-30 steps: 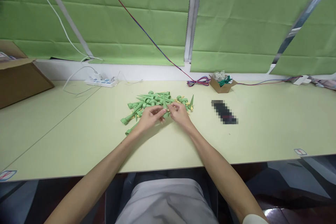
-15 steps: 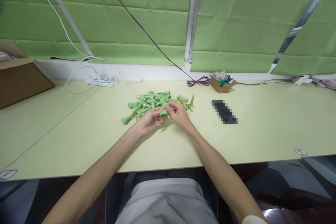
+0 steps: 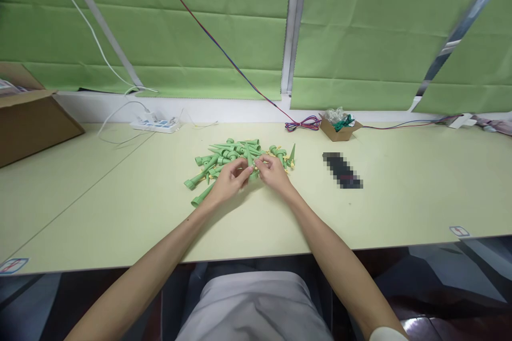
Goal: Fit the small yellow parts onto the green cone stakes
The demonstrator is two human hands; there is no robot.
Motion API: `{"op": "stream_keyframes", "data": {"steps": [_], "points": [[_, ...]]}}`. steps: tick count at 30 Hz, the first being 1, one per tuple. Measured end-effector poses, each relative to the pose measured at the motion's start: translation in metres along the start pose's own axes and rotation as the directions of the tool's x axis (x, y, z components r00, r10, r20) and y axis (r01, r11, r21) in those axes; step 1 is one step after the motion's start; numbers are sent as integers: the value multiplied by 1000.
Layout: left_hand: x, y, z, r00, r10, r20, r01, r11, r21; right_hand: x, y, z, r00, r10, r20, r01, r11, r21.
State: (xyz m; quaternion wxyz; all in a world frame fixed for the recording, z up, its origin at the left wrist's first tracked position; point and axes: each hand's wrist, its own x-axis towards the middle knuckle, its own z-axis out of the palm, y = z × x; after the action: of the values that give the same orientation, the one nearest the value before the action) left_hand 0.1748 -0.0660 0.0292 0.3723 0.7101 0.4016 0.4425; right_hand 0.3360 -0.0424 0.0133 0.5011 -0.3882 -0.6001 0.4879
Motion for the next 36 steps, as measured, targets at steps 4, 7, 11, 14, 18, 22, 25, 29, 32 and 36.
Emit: {"op": "stream_keyframes", "data": {"steps": [4,7,11,14,18,22,25,29,32,36], "points": [[-1,-1,1,989,136,-50,-124,974,188,-1,-2,0,997,73,10,-73,996,51],[0,-3,2,987,150,-56,-135,968,210,-2,-2,1,998,69,-4,-69,996,55],[1,-3,3,996,75,-48,-67,986,154,-2,0,2,1000,16,-17,-15,999,42],[1,-2,2,1000,-4,-15,5,999,41,-2,1,3,999,-29,-15,29,999,14],[3,-5,0,997,-69,26,71,991,-116,-2,1,3,995,-94,-28,92,992,-81],[4,-10,-1,990,-114,81,131,960,-249,-3,0,2,983,-183,-26,175,964,-200],[5,-13,-1,986,-132,98,156,938,-308,-4,1,2,975,-220,-24,208,948,-241],[7,-15,0,985,-137,104,164,932,-322,-3,3,4,968,-246,-55,220,931,-291],[8,-13,1,986,-137,99,163,925,-343,-3,4,5,964,-258,-70,222,918,-329],[8,-12,2,985,-159,69,173,904,-391,-5,1,7,959,-280,-34,246,888,-388]]}}
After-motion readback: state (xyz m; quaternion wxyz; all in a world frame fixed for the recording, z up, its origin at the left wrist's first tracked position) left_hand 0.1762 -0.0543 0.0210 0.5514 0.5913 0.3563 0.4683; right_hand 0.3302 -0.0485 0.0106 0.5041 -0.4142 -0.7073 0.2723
